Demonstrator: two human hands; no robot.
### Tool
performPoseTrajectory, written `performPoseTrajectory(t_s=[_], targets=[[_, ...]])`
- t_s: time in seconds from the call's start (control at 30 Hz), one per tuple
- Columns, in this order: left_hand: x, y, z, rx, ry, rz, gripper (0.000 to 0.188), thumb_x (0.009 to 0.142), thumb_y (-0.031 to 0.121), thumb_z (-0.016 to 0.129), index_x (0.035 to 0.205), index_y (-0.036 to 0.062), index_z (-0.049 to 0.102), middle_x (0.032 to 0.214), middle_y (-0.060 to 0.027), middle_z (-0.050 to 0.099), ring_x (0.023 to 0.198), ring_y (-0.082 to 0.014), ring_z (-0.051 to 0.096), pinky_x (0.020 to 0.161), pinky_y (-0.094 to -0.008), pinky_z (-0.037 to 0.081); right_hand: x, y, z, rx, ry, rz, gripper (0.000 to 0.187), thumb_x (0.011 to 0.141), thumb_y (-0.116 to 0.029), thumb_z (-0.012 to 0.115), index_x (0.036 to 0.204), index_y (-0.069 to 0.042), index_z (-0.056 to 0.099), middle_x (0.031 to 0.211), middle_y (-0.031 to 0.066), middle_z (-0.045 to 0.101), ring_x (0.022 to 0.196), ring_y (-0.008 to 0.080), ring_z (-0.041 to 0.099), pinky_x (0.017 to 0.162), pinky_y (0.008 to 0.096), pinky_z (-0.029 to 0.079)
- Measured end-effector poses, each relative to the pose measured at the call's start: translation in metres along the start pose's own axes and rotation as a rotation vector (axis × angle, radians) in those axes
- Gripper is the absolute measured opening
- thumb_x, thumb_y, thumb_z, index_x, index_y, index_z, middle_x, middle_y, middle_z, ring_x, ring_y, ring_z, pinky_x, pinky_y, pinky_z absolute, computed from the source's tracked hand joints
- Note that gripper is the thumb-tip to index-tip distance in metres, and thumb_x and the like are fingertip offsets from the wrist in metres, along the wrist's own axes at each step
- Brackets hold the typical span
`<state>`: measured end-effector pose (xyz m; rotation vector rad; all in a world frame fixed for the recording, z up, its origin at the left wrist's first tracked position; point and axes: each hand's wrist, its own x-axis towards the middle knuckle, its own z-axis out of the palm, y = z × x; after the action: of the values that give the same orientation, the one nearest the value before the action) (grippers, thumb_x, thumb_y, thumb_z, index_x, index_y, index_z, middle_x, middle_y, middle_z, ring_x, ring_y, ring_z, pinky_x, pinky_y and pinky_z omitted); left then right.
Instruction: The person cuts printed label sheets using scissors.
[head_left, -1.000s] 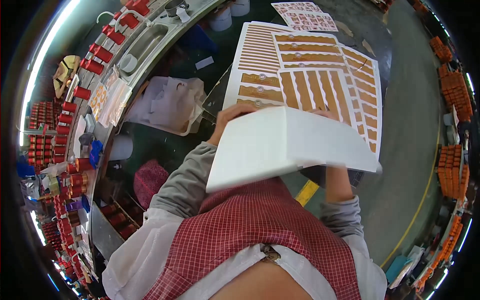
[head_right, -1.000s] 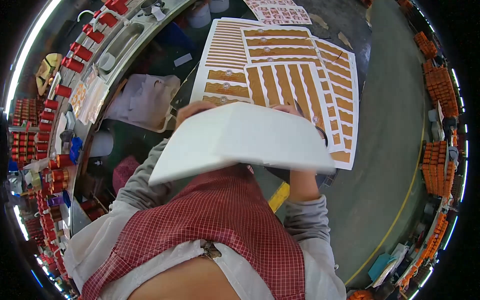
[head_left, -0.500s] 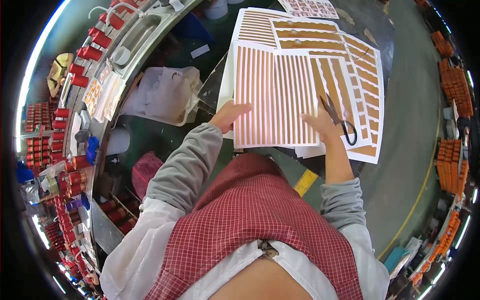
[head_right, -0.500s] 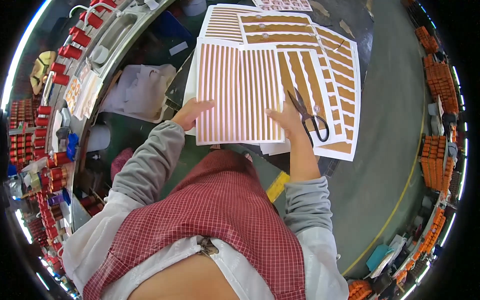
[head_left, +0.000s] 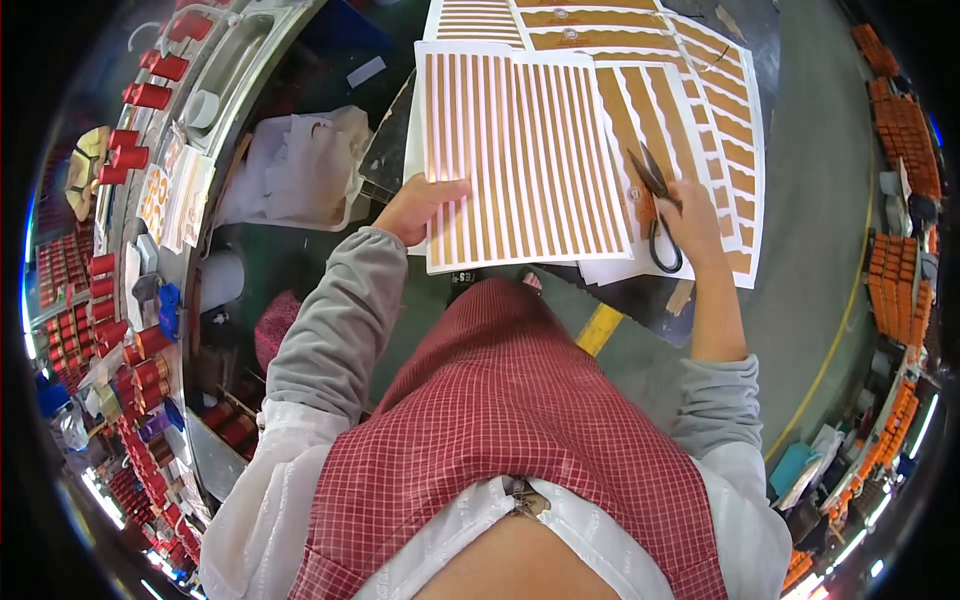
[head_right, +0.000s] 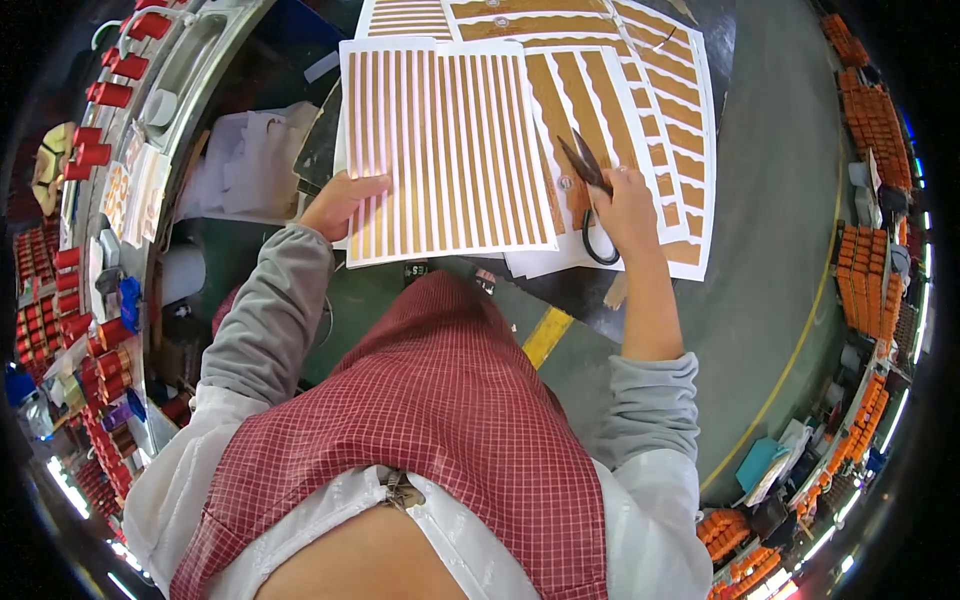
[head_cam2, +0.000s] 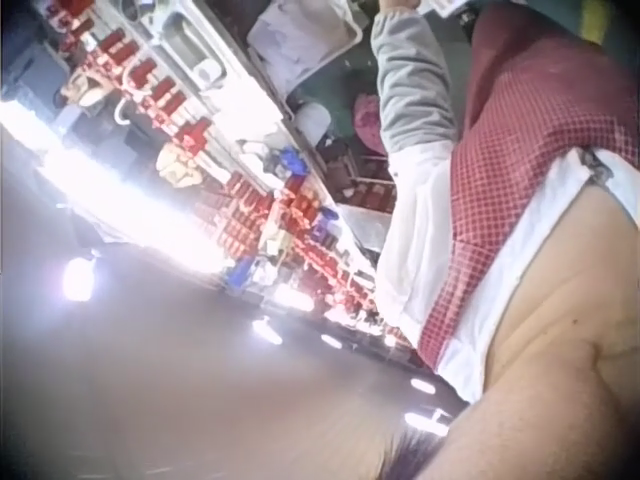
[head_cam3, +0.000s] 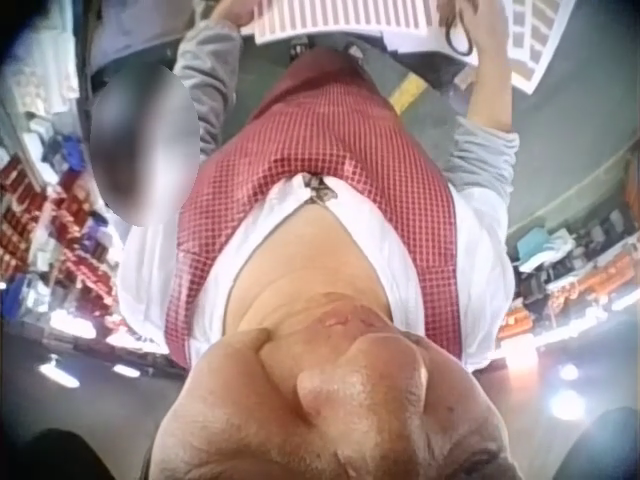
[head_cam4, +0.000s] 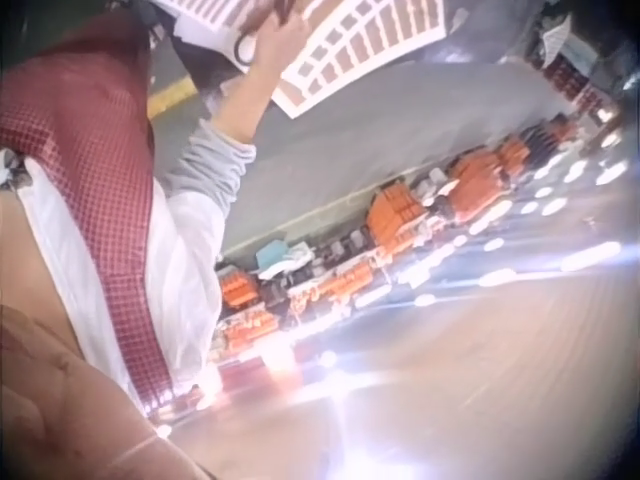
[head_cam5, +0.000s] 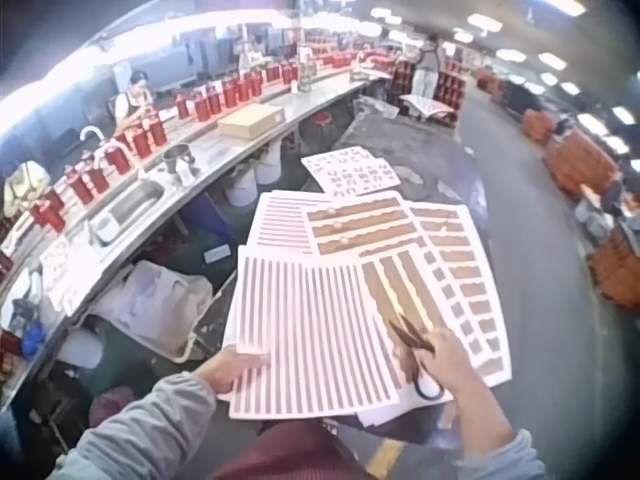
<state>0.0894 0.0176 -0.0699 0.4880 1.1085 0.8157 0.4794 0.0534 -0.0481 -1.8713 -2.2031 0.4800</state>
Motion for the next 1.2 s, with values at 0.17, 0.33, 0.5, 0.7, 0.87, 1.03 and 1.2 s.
performPoseTrajectory(t_s=[0.17, 0.33, 0.5, 0.7, 0.87, 1.03, 1.2], targets=[[0.008, -0.010, -0.008, 0.065, 0.004, -0.011, 0.026, 0.081, 0.011, 0.059, 0.102, -0.0055, 0.058, 0.088, -0.0081, 0.061, 0.075, -0.0154, 0.059, 0.069, -0.0291, 0.048, -0.018, 0.008, 0.012, -0.133, 0.102, -0.123, 0.042, 0.070, -0.009, 0.066, 0.108, 0.000, 0.051, 0.109, 0.0170, 0.047, 0.104, 0.0356, 0.045, 0.087, 0.0420, 0.039], [-0.010, -0.003, 0.006, 0.087, 0.062, 0.007, 0.030, 0.081, 0.010, 0.060, 0.106, -0.0055, 0.056, 0.094, -0.0097, 0.061, 0.078, -0.0170, 0.060, 0.072, -0.0310, 0.049, -0.029, -0.002, 0.003, 0.005, 0.090, 0.017, 0.043, 0.068, -0.008, 0.068, 0.105, -0.001, 0.046, 0.105, 0.0189, 0.047, 0.100, 0.0365, 0.046, 0.085, 0.0425, 0.039], [-0.021, 0.004, 0.018, 0.113, 0.080, -0.010, 0.030, 0.081, 0.009, 0.060, 0.108, -0.0047, 0.056, 0.097, -0.0106, 0.061, 0.084, -0.0179, 0.060, 0.075, -0.0316, 0.049, -0.026, 0.015, 0.001, 0.147, -0.048, 0.122, 0.041, 0.068, -0.005, 0.068, 0.102, -0.001, 0.044, 0.102, 0.0203, 0.048, 0.097, 0.0383, 0.048, 0.083, 0.0425, 0.040], [-0.024, -0.007, 0.013, 0.098, 0.081, 0.069, 0.027, 0.080, 0.008, 0.061, 0.105, -0.0030, 0.058, 0.096, -0.0071, 0.061, 0.082, -0.0138, 0.057, 0.076, -0.0284, 0.046, -0.032, 0.015, -0.002, 0.118, -0.109, 0.054, 0.046, 0.067, 0.003, 0.061, 0.107, -0.001, 0.040, 0.105, 0.0240, 0.048, 0.099, 0.0411, 0.047, 0.084, 0.0442, 0.040], [-0.028, -0.006, 0.017, 0.095, 0.073, 0.117, 0.025, 0.081, 0.009, 0.061, 0.104, -0.0014, 0.060, 0.094, -0.0053, 0.061, 0.082, -0.0121, 0.057, 0.074, -0.0266, 0.046, -0.035, 0.003, -0.004, -0.017, -0.106, 0.115, 0.049, 0.065, 0.005, 0.058, 0.111, 0.000, 0.039, 0.106, 0.0257, 0.049, 0.101, 0.0413, 0.047, 0.086, 0.0443, 0.040], [-0.030, 0.003, 0.025, 0.128, 0.101, 0.138, 0.024, 0.081, 0.009, 0.061, 0.103, -0.0009, 0.060, 0.092, -0.0043, 0.061, 0.082, -0.0120, 0.057, 0.074, -0.0263, 0.045, -0.032, 0.010, -0.006, -0.008, -0.088, 0.215, 0.048, 0.067, 0.004, 0.057, 0.112, 0.002, 0.040, 0.103, 0.0260, 0.053, 0.097, 0.0392, 0.053, 0.084, 0.0428, 0.042], [-0.025, 0.007, 0.010, 0.036, 0.103, 0.244, 0.023, 0.081, 0.010, 0.062, 0.101, -0.0009, 0.060, 0.090, -0.0038, 0.061, 0.081, -0.0116, 0.057, 0.073, -0.0264, 0.045, -0.066, -0.002, -0.031, 0.139, -0.141, 0.281, 0.021, 0.073, -0.005, 0.065, 0.087, -0.001, 0.050, 0.076, 0.0134, 0.059, 0.067, 0.0232, 0.058, 0.062, 0.0316, 0.047]])
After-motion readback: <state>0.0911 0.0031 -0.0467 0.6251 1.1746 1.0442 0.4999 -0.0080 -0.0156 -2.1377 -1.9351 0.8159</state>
